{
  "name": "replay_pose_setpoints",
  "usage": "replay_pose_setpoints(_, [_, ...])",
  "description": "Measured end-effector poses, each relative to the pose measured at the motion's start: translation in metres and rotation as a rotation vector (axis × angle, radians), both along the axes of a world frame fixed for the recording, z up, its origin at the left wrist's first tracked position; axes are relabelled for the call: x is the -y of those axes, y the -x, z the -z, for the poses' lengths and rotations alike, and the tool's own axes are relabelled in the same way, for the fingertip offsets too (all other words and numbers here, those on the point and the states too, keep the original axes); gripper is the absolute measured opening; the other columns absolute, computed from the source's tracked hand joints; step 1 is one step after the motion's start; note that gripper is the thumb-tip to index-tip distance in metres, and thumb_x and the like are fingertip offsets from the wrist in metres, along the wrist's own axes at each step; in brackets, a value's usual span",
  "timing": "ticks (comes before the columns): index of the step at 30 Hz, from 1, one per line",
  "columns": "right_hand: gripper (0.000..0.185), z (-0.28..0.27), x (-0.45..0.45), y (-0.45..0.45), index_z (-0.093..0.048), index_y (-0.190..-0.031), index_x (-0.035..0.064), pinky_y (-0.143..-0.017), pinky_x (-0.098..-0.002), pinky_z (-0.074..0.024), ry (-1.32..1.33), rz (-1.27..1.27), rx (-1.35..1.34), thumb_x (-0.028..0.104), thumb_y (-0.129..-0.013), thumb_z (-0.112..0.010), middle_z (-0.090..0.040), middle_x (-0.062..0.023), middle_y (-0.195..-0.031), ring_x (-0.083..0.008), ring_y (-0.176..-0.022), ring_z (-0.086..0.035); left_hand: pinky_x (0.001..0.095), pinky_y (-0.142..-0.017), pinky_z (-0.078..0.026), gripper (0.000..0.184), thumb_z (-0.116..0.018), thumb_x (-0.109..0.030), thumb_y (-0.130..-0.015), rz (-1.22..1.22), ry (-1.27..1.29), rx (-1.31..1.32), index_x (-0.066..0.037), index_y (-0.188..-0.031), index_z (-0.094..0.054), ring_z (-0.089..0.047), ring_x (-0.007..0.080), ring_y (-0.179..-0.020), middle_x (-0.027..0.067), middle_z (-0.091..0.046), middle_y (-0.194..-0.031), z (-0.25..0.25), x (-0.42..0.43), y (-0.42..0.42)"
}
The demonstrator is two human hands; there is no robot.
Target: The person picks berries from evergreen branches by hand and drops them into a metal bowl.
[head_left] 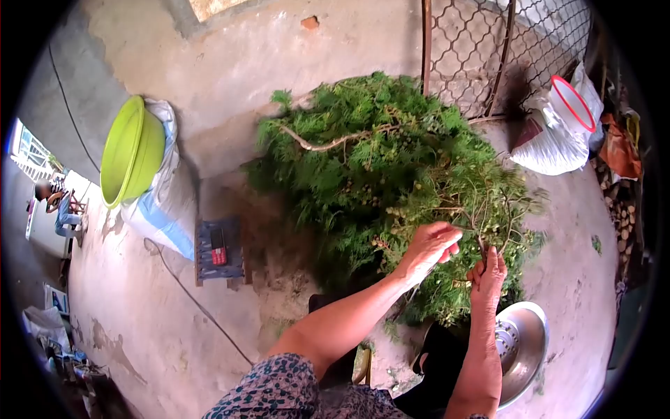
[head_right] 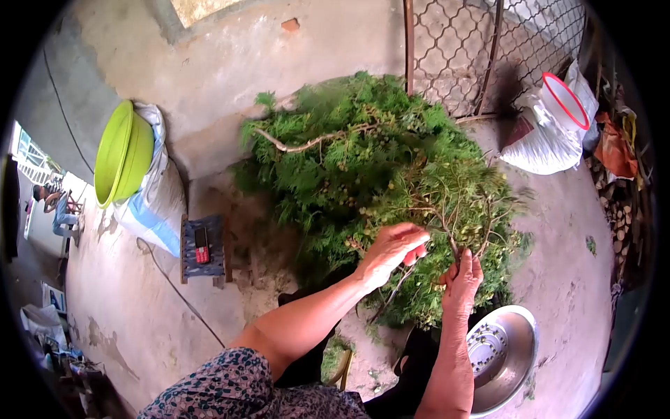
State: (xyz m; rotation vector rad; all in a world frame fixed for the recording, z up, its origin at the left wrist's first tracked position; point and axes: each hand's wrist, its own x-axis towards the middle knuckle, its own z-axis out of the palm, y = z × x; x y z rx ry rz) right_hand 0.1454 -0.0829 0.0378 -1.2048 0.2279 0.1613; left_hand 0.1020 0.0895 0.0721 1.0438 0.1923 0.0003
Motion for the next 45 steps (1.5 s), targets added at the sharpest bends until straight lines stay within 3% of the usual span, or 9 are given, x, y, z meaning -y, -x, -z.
replay_pose_setpoints(4, [0.021,-0.004,-0.009,0.012,-0.048,-0.077,0.0097,-0.036,-0.0252,-0.0291,-0.024,0.012,-0.091,0.025,-0.09,-0.052,-0.035,0.0027,-0.049,-0.008,-0.037,-0.028,0.0183,-0.046,-0.04,0.017,-0.059,-0.018,-0.087,0.026,0.071,-0.007,-0.002,-0.094,-0.06,-0.051,0.0065,-0.053,0.0048,-0.061,-0.07,-0.004,0.011,0.002])
replay_pose_setpoints(13, [0.017,-0.033,0.003,0.029,-0.057,-0.085,0.0068,-0.038,-0.0244,-0.0335,-0.117,0.088,0.183,0.022,-0.091,-0.052,-0.036,0.004,-0.051,-0.0067,-0.041,-0.033,0.0195,-0.051,-0.047,0.013,-0.06,-0.009,-0.084,-0.177,0.094,-0.08,-0.005,-0.095,-0.063,-0.057,0.0079,-0.059,0.0077,-0.065,-0.08,0.003,0.027,-0.003])
replay_pose_setpoints(18, [0.016,-0.027,0.012,0.041,-0.053,-0.079,0.0091,-0.035,-0.0252,-0.0335,-0.166,0.115,0.094,0.02,-0.091,-0.053,-0.037,0.0035,-0.05,-0.0075,-0.039,-0.033,0.03,-0.068,-0.052,0.023,-0.055,-0.003,-0.085,-0.19,0.198,-0.034,-0.002,-0.107,-0.057,-0.062,0.0174,-0.076,0.0118,-0.064,-0.093,-0.002,0.028,-0.011])
replay_pose_setpoints(22, [0.018,-0.02,0.011,0.048,-0.053,-0.078,0.0073,-0.034,-0.0255,-0.0333,-0.2,0.104,-0.005,0.021,-0.091,-0.052,-0.038,0.0029,-0.049,-0.0076,-0.038,-0.033,0.0374,-0.088,-0.045,0.03,-0.058,-0.005,-0.083,-0.178,0.422,-0.009,-0.001,-0.111,-0.051,-0.058,0.0241,-0.095,0.0146,-0.06,-0.103,0.003,0.03,-0.015])
replay_pose_setpoints(28, [0.019,-0.013,0.01,0.052,-0.049,-0.078,0.0077,-0.035,-0.0245,-0.0325,-0.191,0.085,-0.028,0.022,-0.092,-0.05,-0.039,0.0024,-0.048,-0.0075,-0.038,-0.034,0.0397,-0.094,-0.043,0.017,-0.053,-0.01,-0.087,-0.162,0.523,0.0,0.0,-0.101,-0.05,-0.055,0.0267,-0.1,0.0163,-0.059,-0.104,0.01,0.03,-0.021])
replay_pose_setpoints(34, [0.023,-0.01,0.014,0.05,-0.052,-0.079,0.0073,-0.038,-0.0227,-0.0337,0.057,0.084,0.155,0.026,-0.092,-0.051,-0.041,0.0012,-0.049,-0.0067,-0.039,-0.034,0.0382,-0.09,-0.044,0.018,-0.053,-0.014,-0.088,-0.147,0.588,0.016,-0.003,-0.102,-0.051,-0.056,0.0254,-0.097,0.0137,-0.059,-0.103,0.011,0.032,-0.022])
replay_pose_setpoints(39, [0.029,0.016,0.021,0.041,-0.052,-0.081,0.0038,-0.049,-0.0236,-0.0397,0.176,0.033,0.171,0.032,-0.091,-0.051,-0.051,-0.0011,-0.061,-0.0086,-0.052,-0.047,0.038,-0.089,-0.044,0.027,-0.052,-0.003,-0.083,-0.152,0.451,-0.01,-0.011,-0.109,-0.053,-0.058,0.0252,-0.096,0.0114,-0.062,-0.099,-0.001,0.034,-0.019])
replay_pose_setpoints(43, [0.031,0.037,0.028,0.032,-0.053,-0.09,-0.0045,-0.054,-0.0282,-0.0441,0.462,-0.009,-0.011,0.026,-0.089,-0.053,-0.055,-0.009,-0.062,-0.0156,-0.057,-0.054,0.0389,-0.088,-0.045,0.031,-0.051,0.0,-0.083,-0.138,0.397,-0.026,-0.009,-0.114,-0.05,-0.059,0.0263,-0.095,0.0142,-0.061,-0.1,0.002,0.038,-0.019])
replay_pose_setpoints(45, [0.028,0.039,0.03,0.032,-0.055,-0.099,-0.0039,-0.059,-0.0297,-0.0458,0.991,-0.07,0.278,0.019,-0.083,-0.058,-0.058,-0.0131,-0.067,-0.0192,-0.063,-0.058,0.039,-0.088,-0.045,0.033,-0.051,0.0,-0.084,-0.128,0.375,-0.04,-0.008,-0.115,-0.049,-0.06,0.0265,-0.095,0.0151,-0.061,-0.1,0.008,0.039,-0.019])
